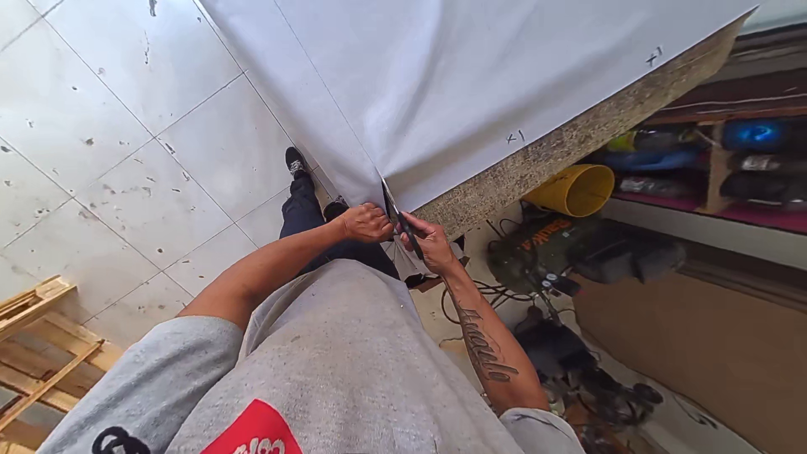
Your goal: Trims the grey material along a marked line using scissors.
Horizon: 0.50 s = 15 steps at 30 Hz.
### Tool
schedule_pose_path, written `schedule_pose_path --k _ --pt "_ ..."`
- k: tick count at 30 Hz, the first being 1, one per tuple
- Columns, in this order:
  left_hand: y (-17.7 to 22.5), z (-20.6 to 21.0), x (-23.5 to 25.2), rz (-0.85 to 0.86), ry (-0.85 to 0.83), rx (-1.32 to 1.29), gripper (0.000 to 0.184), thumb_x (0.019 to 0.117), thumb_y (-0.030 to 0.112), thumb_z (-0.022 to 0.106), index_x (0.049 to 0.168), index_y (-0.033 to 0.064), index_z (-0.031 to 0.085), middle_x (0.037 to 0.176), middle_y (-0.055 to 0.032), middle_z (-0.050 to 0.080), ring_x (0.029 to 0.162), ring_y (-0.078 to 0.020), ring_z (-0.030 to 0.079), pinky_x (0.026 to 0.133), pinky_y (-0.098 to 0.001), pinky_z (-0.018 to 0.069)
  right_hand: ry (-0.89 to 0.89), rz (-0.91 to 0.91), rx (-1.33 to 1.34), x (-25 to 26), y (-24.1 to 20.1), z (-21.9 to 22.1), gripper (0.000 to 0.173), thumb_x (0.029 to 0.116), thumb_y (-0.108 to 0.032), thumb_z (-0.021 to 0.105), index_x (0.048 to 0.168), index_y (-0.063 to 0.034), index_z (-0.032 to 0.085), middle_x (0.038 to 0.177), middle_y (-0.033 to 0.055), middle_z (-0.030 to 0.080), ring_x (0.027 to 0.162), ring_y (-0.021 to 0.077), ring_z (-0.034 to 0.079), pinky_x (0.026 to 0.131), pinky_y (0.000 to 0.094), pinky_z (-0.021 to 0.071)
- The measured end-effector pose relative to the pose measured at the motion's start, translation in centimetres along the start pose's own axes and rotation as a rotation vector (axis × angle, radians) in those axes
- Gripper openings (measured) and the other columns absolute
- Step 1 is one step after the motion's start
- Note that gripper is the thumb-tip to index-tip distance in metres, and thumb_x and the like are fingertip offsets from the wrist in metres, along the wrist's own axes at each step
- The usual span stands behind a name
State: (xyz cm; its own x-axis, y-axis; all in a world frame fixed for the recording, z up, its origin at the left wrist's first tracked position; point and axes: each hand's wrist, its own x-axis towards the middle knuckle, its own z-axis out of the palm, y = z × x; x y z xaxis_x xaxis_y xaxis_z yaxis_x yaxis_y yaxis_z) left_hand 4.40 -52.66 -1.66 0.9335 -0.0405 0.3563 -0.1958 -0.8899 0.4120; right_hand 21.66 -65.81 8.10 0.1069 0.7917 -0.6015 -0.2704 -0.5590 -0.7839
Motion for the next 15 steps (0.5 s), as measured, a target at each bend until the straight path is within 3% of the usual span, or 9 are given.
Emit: schedule_pose_path --k 3,8,9,12,13,15 --pt "-0.1 0.4 0.1 0.003 0.024 0.028 0.029 0.1050 0.019 0.047 0.089 0.0034 0.065 0.072 -0.0115 0.068 0.070 -0.0294 0.070 0.057 -0.0418 0.0549 -0.004 -0.026 -0.033 2.1 -1.1 0.8 0.054 0.0968 -0.014 0.066 0.145 0.0046 0.052 0.123 0.0090 0.068 0.089 0.0088 0.066 0.076 0.0244 0.0574" --pt "-0.1 0.8 0.0 -0.016 0.074 0.068 0.028 0.1034 0.022 0.050 0.087 0.0065 0.067 0.071 -0.0086 0.067 0.067 -0.0266 0.068 0.053 -0.0391 0.0525 -0.011 -0.011 -0.018 3.3 -2.1 1.3 0.053 0.0952 -0.009 0.067 0.143 0.0070 0.052 0.112 0.0073 0.071 0.077 0.0085 0.066 0.065 0.0245 0.0581" --pt "0.1 0.8 0.0 -0.023 0.076 0.062 0.027 0.1030 0.021 0.050 0.088 0.0063 0.067 0.071 -0.0088 0.067 0.067 -0.0268 0.068 0.053 -0.0394 0.0525 -0.008 -0.012 -0.028 3.5 -2.2 1.5 0.052 0.0956 -0.009 0.066 0.143 0.0068 0.053 0.115 0.0083 0.070 0.081 0.0089 0.067 0.069 0.0247 0.0584" --pt "0.0 0.9 0.1 -0.017 0.095 0.054 0.029 0.1036 0.023 0.051 0.088 0.0053 0.068 0.074 -0.0102 0.069 0.068 -0.0272 0.070 0.052 -0.0398 0.0534 -0.036 -0.066 -0.071 5.5 -3.2 1.9 0.053 0.0963 -0.010 0.065 0.144 0.0069 0.052 0.130 0.0130 0.066 0.107 0.0126 0.067 0.095 0.0285 0.0563" --pt "0.0 1.0 0.0 -0.016 0.104 0.051 0.029 0.1036 0.022 0.051 0.087 0.0055 0.067 0.075 -0.0102 0.069 0.068 -0.0270 0.070 0.052 -0.0395 0.0530 -0.046 -0.078 -0.081 6.0 -3.4 2.0 0.053 0.0959 -0.011 0.066 0.144 0.0073 0.052 0.129 0.0129 0.067 0.106 0.0123 0.067 0.094 0.0285 0.0566" --pt "0.0 1.1 0.0 -0.019 0.109 0.046 0.026 0.1028 0.020 0.051 0.089 0.0066 0.068 0.079 -0.0097 0.071 0.072 -0.0266 0.071 0.055 -0.0392 0.0541 -0.051 -0.074 -0.063 6.4 -3.8 2.0 0.052 0.0952 -0.009 0.066 0.142 0.0088 0.053 0.116 0.0091 0.070 0.087 0.0090 0.067 0.077 0.0256 0.0585"
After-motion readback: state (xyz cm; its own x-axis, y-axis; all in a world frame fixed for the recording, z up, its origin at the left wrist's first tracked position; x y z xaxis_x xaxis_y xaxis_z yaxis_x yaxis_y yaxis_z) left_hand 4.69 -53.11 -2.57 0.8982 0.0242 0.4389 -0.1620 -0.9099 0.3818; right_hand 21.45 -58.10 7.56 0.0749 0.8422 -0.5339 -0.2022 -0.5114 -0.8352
